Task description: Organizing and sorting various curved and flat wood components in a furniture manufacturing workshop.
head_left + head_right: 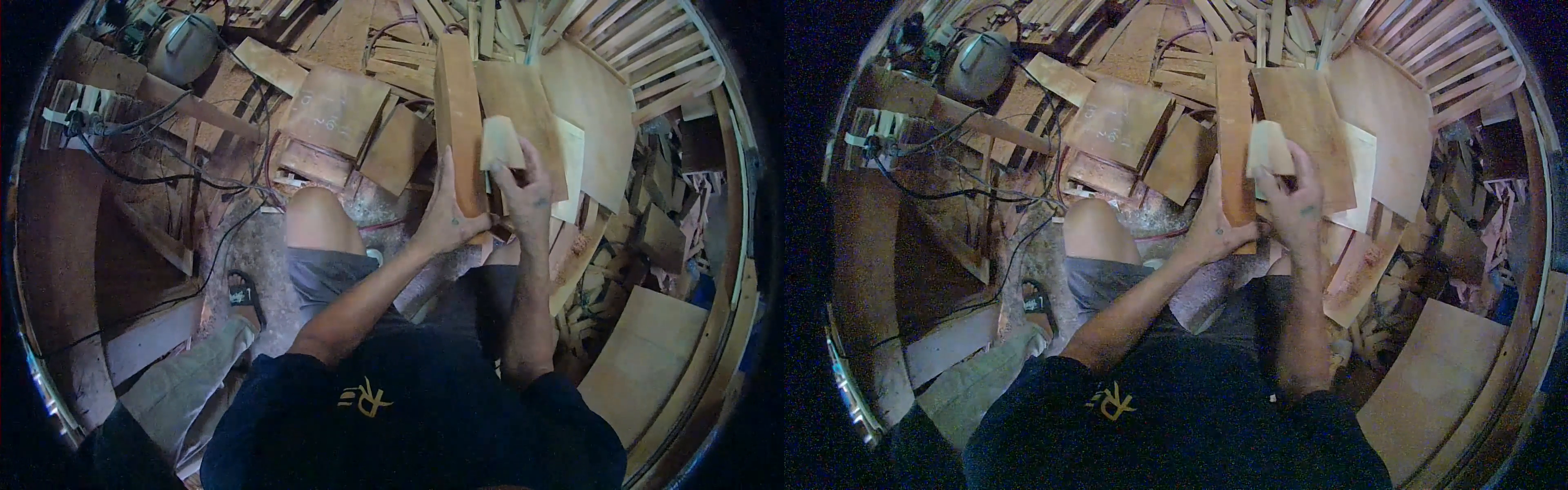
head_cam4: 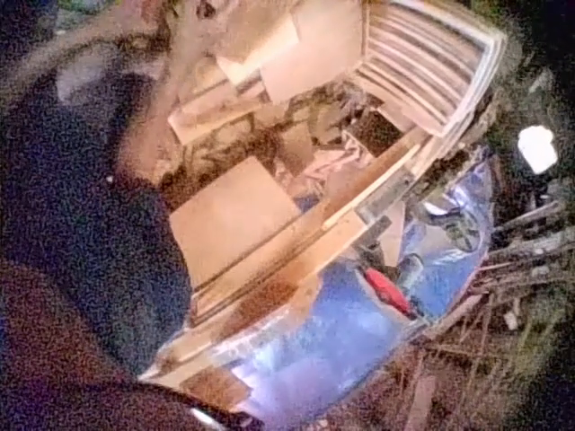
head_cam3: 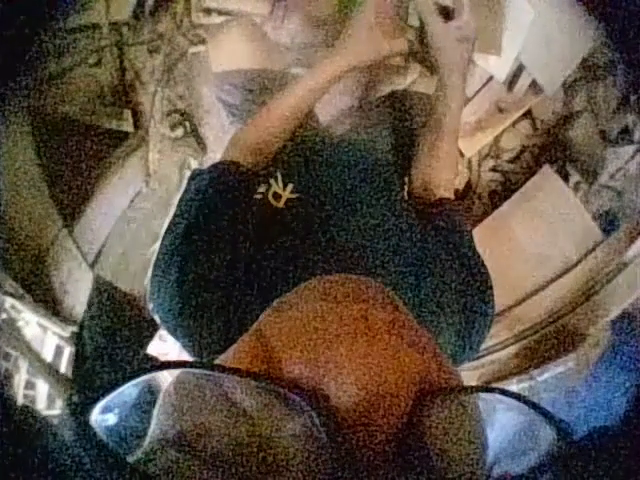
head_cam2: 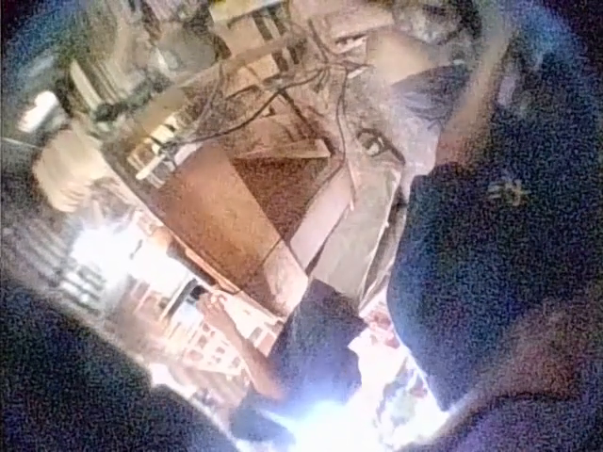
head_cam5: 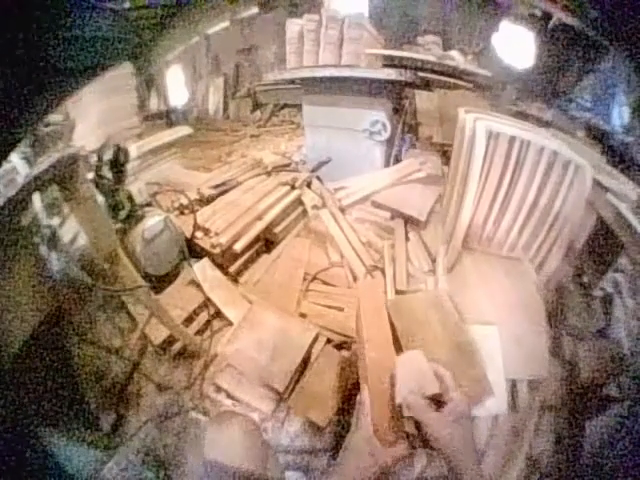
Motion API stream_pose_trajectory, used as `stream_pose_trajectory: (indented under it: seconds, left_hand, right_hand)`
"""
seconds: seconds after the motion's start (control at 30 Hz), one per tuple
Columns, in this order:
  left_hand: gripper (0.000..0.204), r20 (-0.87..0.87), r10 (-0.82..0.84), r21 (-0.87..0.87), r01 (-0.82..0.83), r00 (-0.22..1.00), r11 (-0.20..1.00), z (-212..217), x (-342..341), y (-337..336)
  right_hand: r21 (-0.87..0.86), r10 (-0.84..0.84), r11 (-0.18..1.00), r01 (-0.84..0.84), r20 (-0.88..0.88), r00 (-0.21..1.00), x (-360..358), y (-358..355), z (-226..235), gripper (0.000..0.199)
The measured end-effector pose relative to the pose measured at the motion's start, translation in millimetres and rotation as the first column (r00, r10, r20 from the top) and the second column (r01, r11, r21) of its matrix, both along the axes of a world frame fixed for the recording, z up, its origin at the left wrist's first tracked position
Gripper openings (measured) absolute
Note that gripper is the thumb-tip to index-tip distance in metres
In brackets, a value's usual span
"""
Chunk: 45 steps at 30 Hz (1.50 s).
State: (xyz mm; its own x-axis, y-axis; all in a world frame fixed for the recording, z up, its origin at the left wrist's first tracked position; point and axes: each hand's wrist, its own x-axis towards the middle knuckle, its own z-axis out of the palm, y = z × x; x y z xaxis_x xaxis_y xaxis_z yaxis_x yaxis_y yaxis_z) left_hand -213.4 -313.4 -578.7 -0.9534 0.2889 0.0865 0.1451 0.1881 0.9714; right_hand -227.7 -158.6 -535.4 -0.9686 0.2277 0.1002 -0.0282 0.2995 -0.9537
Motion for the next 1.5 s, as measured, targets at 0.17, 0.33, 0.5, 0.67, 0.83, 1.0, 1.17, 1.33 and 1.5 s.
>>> stream_pose_trajectory:
  seconds: [0.17, 0.33, 0.5, 0.67, 0.83, 1.0, 1.17, 1.33, 1.5]
  left_hand:
    - [0.123, 0.024, -0.012, 0.057, 0.01, 1.0, 0.998, -6.5, -1.7, -3.3]
    - [0.117, -0.031, 0.046, 0.013, -0.045, 0.998, 0.999, -20.6, 1.3, -4.4]
    - [0.104, 0.116, -0.015, 0.079, 0.006, 0.993, 0.997, -8.5, 5.0, -20.4]
    - [0.099, 0.026, 0.057, 0.113, -0.059, 0.998, 0.992, -37.5, -0.8, -24.5]
    - [0.098, 0.133, 0.101, 0.255, -0.132, 0.986, 0.958, -55.0, 1.2, -23.7]
    - [0.097, 0.093, 0.116, 0.231, -0.134, 0.989, 0.964, -48.4, 0.0, -22.8]
    - [0.098, 0.133, 0.092, 0.41, -0.139, 0.987, 0.901, -20.2, 1.6, -17.2]
    - [0.103, 0.181, 0.028, 0.51, -0.118, 0.983, 0.852, -11.1, -0.5, -19.0]
    - [0.103, 0.11, 0.052, 0.472, -0.098, 0.993, 0.876, -13.5, -1.4, -18.4]
  right_hand:
    - [0.098, 0.021, 0.995, -0.025, 0.049, 0.999, -9.0, -37.8, 28.4, 0.053]
    - [0.284, -0.012, 0.958, 0.034, -0.078, 0.997, -8.7, -50.0, 11.7, 0.053]
    - [0.253, 0.044, 0.967, -0.033, -0.037, 0.998, 2.0, -50.1, 11.0, 0.053]
    - [-0.071, 0.084, 0.994, -0.081, 0.048, 0.995, 19.5, -49.4, -13.6, 0.043]
    - [-0.052, 0.005, 0.999, -0.007, -0.043, 0.999, 16.4, -54.9, -19.9, 0.038]
    - [-0.052, 0.01, 0.999, -0.005, 0.089, 0.996, 15.3, -50.4, -25.0, 0.04]
    - [-0.03, -0.001, 1.0, 0.004, 0.079, 0.997, 14.1, -51.7, -16.2, 0.037]
    - [-0.053, -0.004, 0.999, 0.011, 0.129, 0.992, 15.9, -52.2, -14.1, 0.036]
    - [-0.093, 0.004, 0.996, 0.005, 0.089, 0.996, 15.3, -50.7, -21.9, 0.037]
